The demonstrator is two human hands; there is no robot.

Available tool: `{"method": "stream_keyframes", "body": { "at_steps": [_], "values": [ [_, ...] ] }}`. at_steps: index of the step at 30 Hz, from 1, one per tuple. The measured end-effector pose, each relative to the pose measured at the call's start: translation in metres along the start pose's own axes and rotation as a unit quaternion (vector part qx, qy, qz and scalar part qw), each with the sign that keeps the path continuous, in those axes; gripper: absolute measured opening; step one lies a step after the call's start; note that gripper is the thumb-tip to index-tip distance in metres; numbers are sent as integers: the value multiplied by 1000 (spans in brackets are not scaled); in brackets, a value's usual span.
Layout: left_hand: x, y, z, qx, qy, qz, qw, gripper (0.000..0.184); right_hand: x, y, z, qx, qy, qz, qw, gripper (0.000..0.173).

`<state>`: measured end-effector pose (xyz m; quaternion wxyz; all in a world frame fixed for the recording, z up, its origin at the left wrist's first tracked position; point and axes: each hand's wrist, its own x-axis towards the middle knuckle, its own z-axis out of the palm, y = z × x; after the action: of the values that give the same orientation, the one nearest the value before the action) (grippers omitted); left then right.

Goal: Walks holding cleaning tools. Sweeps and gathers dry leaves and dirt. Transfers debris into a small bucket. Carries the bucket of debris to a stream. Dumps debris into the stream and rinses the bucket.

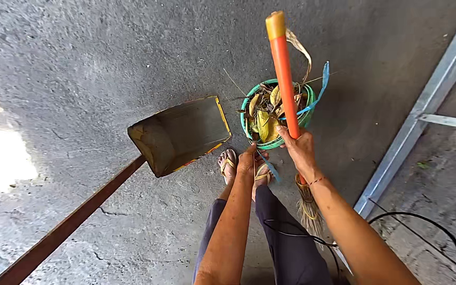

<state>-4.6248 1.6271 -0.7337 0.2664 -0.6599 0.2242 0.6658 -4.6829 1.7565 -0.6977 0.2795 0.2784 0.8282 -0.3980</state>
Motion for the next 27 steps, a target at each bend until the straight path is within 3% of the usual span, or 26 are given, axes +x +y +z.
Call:
{"method": "stream_keyframes", "body": {
  "at_steps": [4, 7, 12, 15, 18, 21, 22, 24, 27],
  "values": [
    [0, -5, -23, 25, -17, -19, 999, 47, 2, -5, 3, 5, 3, 19, 1000, 24],
    [-16, -1, -77, 64, 51, 17, 996, 45, -1, -5, 0, -8, 14, 8, 1000, 20],
    [-99, 12, -214, 73, 189, 156, 967, 46, -24, -23, -23, -19, 32, 4, 999, 17],
    [-176, 26, -277, 64, 285, 296, 909, 52, -44, -37, -48, -29, 33, 13, 999, 17],
    [-258, 59, -306, 107, 310, 407, 852, 80, -76, -55, -75, -35, 31, 16, 999, 20],
    [-300, 97, -317, 169, 255, 474, 826, 109, -110, -76, -105, -39, 47, 10, 998, 22],
    [-306, 108, -317, 178, 232, 492, 820, 111, -120, -83, -116, -41, 55, 7, 998, 22],
    [-315, 124, -308, 177, 193, 508, 821, 91, -141, -101, -136, -36, 70, 4, 997, 21],
    [-320, 136, -290, 125, 194, 510, 829, 34, -168, -128, -165, 5, 100, 2, 995, 20]
  ]
}}
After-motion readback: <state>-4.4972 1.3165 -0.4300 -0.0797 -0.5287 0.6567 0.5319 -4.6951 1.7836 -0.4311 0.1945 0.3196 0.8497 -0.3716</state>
